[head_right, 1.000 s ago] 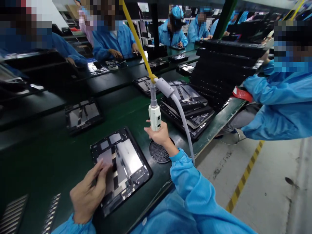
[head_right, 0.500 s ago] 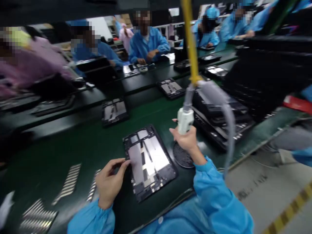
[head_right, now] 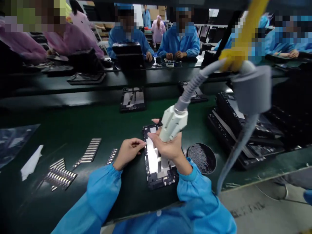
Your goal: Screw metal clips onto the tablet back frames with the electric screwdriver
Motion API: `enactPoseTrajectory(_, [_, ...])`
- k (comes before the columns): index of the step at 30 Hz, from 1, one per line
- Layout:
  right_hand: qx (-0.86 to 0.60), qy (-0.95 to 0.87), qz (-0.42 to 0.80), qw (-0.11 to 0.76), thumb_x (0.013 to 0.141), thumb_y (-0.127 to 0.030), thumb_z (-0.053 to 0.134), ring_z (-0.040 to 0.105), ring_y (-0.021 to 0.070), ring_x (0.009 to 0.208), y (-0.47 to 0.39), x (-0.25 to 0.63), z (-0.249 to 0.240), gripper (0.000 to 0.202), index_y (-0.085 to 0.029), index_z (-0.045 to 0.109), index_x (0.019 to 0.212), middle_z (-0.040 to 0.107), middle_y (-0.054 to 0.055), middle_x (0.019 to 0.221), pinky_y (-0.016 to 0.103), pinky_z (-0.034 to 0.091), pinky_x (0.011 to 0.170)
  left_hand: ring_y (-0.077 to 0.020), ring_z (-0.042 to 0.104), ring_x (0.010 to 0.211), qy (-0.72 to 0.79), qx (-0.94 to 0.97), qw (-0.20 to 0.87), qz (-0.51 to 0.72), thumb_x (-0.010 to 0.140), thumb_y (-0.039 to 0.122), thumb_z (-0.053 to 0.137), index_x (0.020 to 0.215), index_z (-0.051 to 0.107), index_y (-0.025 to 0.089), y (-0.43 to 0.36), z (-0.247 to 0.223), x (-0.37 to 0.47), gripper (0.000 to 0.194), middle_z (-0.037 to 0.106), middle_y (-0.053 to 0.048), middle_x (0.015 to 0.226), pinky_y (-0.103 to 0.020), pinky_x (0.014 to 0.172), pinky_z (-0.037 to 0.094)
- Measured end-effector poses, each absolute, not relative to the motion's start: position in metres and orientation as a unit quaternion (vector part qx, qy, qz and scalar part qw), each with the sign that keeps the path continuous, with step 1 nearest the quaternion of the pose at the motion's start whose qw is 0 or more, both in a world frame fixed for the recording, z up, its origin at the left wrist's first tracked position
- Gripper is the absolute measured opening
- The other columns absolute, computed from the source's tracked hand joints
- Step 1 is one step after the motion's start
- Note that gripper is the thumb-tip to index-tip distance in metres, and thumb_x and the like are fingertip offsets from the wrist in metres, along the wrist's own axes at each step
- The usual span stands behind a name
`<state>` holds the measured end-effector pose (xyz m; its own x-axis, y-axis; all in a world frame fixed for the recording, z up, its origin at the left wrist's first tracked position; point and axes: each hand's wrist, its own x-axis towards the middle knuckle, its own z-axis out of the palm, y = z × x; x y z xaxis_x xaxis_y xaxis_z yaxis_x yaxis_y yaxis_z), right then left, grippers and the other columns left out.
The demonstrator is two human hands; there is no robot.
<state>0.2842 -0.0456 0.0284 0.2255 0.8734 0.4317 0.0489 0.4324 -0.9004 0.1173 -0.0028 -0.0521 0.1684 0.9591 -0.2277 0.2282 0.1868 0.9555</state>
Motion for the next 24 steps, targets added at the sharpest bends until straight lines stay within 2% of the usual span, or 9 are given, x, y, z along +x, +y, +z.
enactPoseTrajectory(3, [-0.435,-0.536,0.342,0.637,0.075,-0.027,0.072,0.053,0.0148,0.042,-0.031,0.263,0.024,0.012,-0.023,0.062,0.079,0.057,-0.004,0.048,0.034,0.051,0.049,-0.0092,0.052,0.049,0.535,0.539,0.554,0.343,0.061,0.043,0.079,0.069,0.067,0.014,0.002,-0.052,0.117,0.033,0.061,0.001,0.057,-0.02,0.045,0.045])
enactPoseTrajectory(7, [-0.434,-0.536,0.375,0.62,0.072,-0.026,0.072,0.053,0.0146,0.043,-0.013,0.244,0.012,0.017,-0.023,0.057,0.066,0.055,-0.004,0.047,0.034,0.052,0.053,-0.0132,0.059,0.056,0.496,0.532,0.618,0.298,0.055,0.046,0.083,0.069,0.066,0.013,0.009,-0.044,0.112,0.04,0.063,-0.002,0.061,-0.021,0.045,0.049])
enactPoseTrajectory(10, [-0.436,-0.533,0.391,0.611,0.072,-0.025,0.072,0.054,0.0148,0.045,-0.006,0.239,0.005,0.012,-0.022,0.061,0.075,0.054,-0.004,0.048,0.034,0.052,0.055,-0.0155,0.063,0.062,0.475,0.516,0.658,0.273,0.051,0.048,0.086,0.067,0.066,0.013,0.013,-0.039,0.107,0.044,0.065,-0.004,0.064,-0.022,0.049,0.052])
enactPoseTrajectory(14, [-0.439,-0.519,0.393,0.619,0.072,-0.025,0.073,0.055,0.0147,0.043,-0.005,0.244,0.001,0.033,-0.02,0.061,0.103,0.054,-0.007,0.048,0.032,0.05,0.05,-0.011,0.059,0.059,0.463,0.499,0.681,0.268,0.05,0.047,0.087,0.064,0.066,0.013,0.013,-0.04,0.105,0.043,0.064,-0.003,0.064,-0.021,0.052,0.051])
enactPoseTrajectory(16, [-0.435,-0.518,0.393,0.623,0.073,-0.025,0.073,0.054,0.0135,0.041,-0.006,0.247,0.001,0.039,-0.02,0.059,0.108,0.054,-0.009,0.048,0.031,0.049,0.048,-0.01,0.056,0.056,0.476,0.509,0.664,0.271,0.051,0.046,0.086,0.064,0.066,0.013,0.011,-0.042,0.107,0.04,0.063,-0.002,0.062,-0.019,0.049,0.049])
enactPoseTrajectory(20, [-0.433,-0.508,0.398,0.629,0.072,-0.024,0.073,0.052,0.0121,0.038,-0.007,0.248,0.002,0.036,-0.02,0.06,0.104,0.053,-0.01,0.047,0.03,0.049,0.046,-0.0107,0.053,0.052,0.508,0.537,0.61,0.285,0.059,0.043,0.08,0.066,0.066,0.014,0.009,-0.045,0.113,0.033,0.061,-0.001,0.059,-0.019,0.043,0.045])
enactPoseTrajectory(24, [-0.444,-0.498,0.418,0.616,0.071,-0.026,0.073,0.053,0.0139,0.041,-0.006,0.242,-0.001,0.031,-0.02,0.061,0.099,0.053,-0.007,0.048,0.031,0.05,0.046,-0.0117,0.055,0.052,0.513,0.566,0.575,0.292,0.064,0.035,0.073,0.065,0.065,0.014,0.009,-0.046,0.115,0.022,0.062,-0.002,0.06,-0.02,0.043,0.044])
